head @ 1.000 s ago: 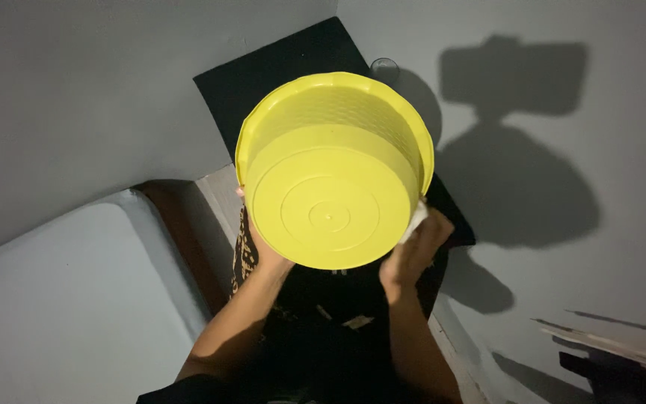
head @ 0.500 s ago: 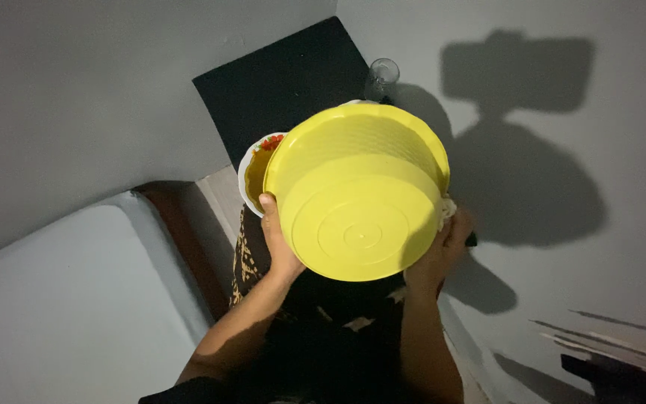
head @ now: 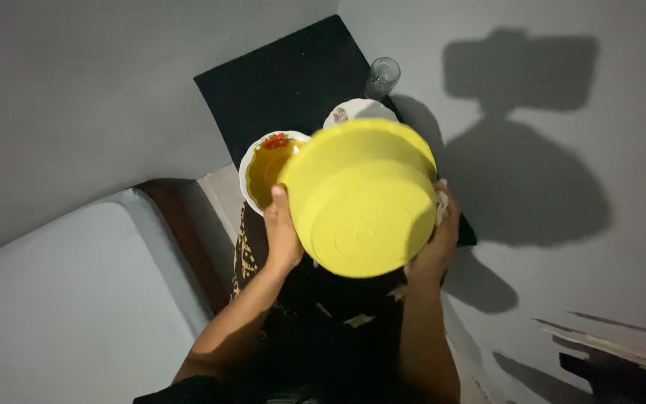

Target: Wiping a yellow plastic bowl with a white cloth

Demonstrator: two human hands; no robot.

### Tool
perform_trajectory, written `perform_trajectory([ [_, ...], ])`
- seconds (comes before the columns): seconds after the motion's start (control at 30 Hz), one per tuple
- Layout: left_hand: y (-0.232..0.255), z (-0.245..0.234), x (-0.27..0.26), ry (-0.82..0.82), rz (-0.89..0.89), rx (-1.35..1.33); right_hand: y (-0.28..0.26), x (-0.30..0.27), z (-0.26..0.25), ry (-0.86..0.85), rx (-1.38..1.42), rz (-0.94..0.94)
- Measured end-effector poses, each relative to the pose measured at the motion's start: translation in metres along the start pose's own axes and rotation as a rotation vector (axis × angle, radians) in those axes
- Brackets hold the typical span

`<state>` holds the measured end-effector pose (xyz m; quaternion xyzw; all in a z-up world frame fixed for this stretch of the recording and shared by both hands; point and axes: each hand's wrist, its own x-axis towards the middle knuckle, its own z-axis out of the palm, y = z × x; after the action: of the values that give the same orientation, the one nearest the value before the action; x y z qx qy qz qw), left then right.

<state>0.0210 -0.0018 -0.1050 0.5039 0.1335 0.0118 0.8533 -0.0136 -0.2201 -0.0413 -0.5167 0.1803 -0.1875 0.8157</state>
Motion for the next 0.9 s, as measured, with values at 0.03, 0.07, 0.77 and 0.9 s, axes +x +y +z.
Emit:
perform_trajectory([
  [0.03, -0.003, -0.004, -0.002, 0.001, 0.003, 0.001, 0.011, 0.008, -0.012, -0.002, 0.002, 0.0],
  [0.07, -0.008, -0.007, -0.003, -0.017, 0.023, 0.069, 0.022, 0.016, -0.026, -0.068, -0.013, -0.037],
  [0.77, 0.02, 0.008, 0.005, 0.074, 0.018, 0.044, 0.061, -0.018, -0.015, -0.388, -0.996, -0.805],
  [0.9, 0.004, 0.003, 0.009, 0.07, -0.005, 0.107, 0.048, 0.008, -0.027, -0.076, -1.006, -0.869],
])
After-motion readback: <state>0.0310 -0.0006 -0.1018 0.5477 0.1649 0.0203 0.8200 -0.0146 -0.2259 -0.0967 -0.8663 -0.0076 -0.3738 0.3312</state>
